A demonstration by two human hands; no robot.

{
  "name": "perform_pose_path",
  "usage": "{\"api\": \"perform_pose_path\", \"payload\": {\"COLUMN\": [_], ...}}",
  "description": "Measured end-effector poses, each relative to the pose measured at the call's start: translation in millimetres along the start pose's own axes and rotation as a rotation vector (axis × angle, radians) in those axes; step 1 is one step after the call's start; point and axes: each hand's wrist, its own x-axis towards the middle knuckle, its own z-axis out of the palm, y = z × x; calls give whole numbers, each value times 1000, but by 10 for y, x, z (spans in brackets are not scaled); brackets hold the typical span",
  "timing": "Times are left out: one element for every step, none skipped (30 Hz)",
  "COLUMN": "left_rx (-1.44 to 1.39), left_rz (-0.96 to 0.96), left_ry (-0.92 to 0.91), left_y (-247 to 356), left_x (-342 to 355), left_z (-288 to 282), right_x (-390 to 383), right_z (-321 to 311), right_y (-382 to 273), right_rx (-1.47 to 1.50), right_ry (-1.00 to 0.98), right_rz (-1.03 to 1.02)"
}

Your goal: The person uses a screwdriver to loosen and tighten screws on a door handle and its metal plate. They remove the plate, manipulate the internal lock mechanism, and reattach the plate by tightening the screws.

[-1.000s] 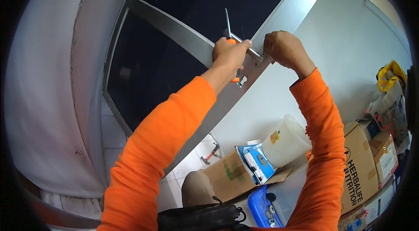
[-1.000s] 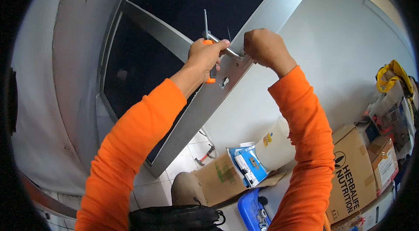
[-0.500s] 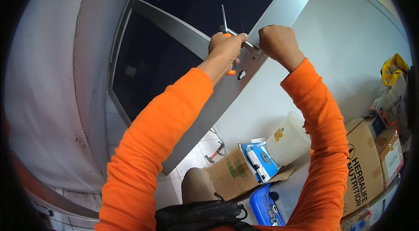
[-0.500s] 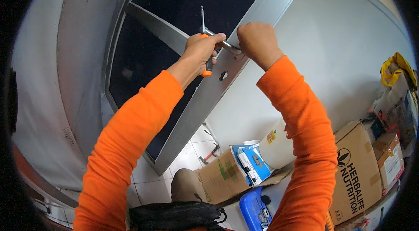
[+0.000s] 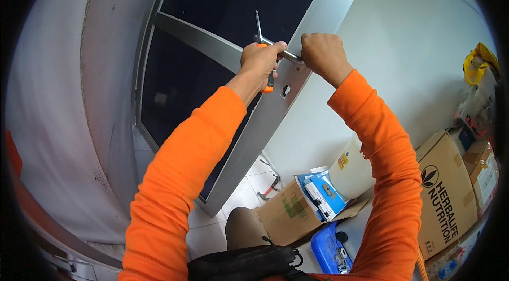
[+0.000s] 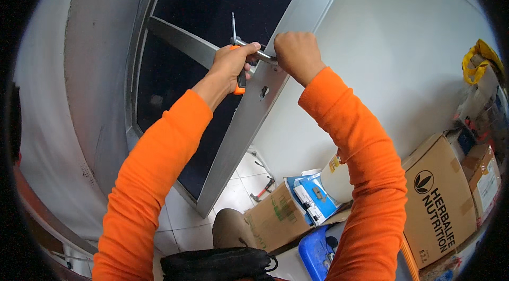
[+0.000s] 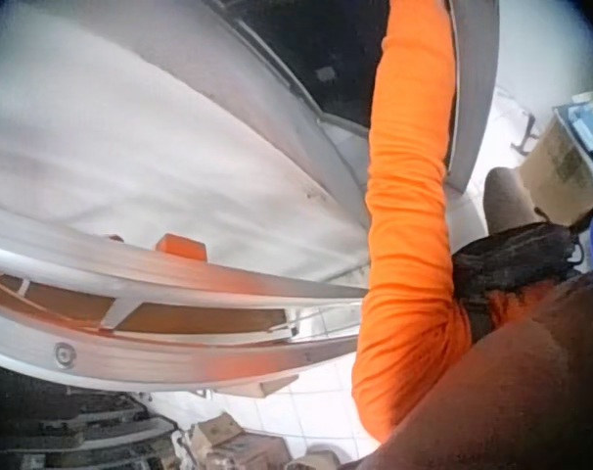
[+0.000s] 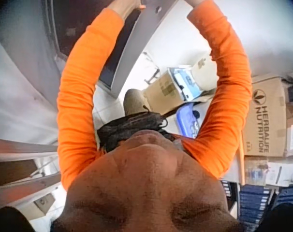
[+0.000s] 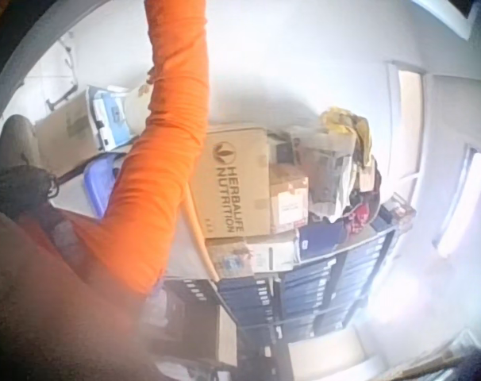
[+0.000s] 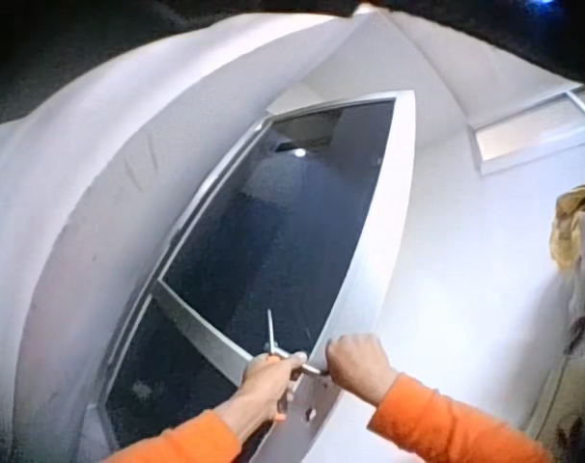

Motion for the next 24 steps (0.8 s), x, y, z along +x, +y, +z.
{"api": "perform_pose_path", "payload": {"left_rx": [-4, -1, -5, -8, -3, 14, 31, 38, 44, 51, 59, 58, 59, 66, 75, 85, 98, 101, 104, 117, 138, 132, 136, 148], "left_rz": [6, -1, 1, 2, -2, -9, -16, -15, 7, 29, 27, 27, 29, 26, 31, 31, 26, 39, 52, 73, 74, 71, 69, 75], "left_ry": [-7, -7, -7, -7, -9, -4, 1, 6, 7, 9, 9, 11, 15, 13, 9, 2, 3, 1, -2, -18, -8, -16, -24, -48], "left_y": [-4, -11, -15, -25, -19, -14, -11, -2, -8, -11, -12, -16, -16, -25, -23, -42, -52, -27, -2, 5, 15, 24, 33, 44], "left_x": [3, 12, 24, 32, 28, 25, 21, 28, 34, 41, 43, 44, 44, 50, 63, 70, 62, 55, 45, 45, 48, 51, 43, 31], "left_z": [2, 2, 1, -2, 1, 0, 3, -20, -14, -9, -12, -15, -20, -7, 16, 44, 54, 33, 11, -16, -30, -43, -35, -43], "right_x": [-6, 4, 31, 55, 67, 69, 48, 40, -16, -87, -167, -264, -333, -416, -486, -562, -631, -636, -634, -617, -620, -619, -643, -679], "right_z": [37, 58, 71, 79, 72, 49, 19, -32, 2, 50, 112, 202, 339, 519, 711, 926, 1098, 1127, 1160, 1158, 1142, 1102, 1085, 1096], "right_y": [-2, -6, -9, -5, 38, 110, 182, 232, 308, 395, 473, 536, 510, 480, 468, 478, 458, 321, 150, -17, -79, -112, -129, -135], "right_rx": [-7, -2, -2, -2, 2, 86, 170, 271, 274, 350, 427, 557, 564, 868, 1174, 1374, 1566, 1784, 2000, 1993, 2015, 1880, 1751, 1758], "right_ry": [54, 48, -20, -88, -91, -118, -144, -121, -123, 10, 143, 172, 172, 283, 401, 371, 295, 250, 201, 297, 302, 319, 341, 375], "right_rz": [4, 5, 69, 133, 138, 176, 214, 313, 316, 437, 557, 620, 627, 747, 859, 836, 772, 754, 726, 751, 754, 700, 652, 635]}}
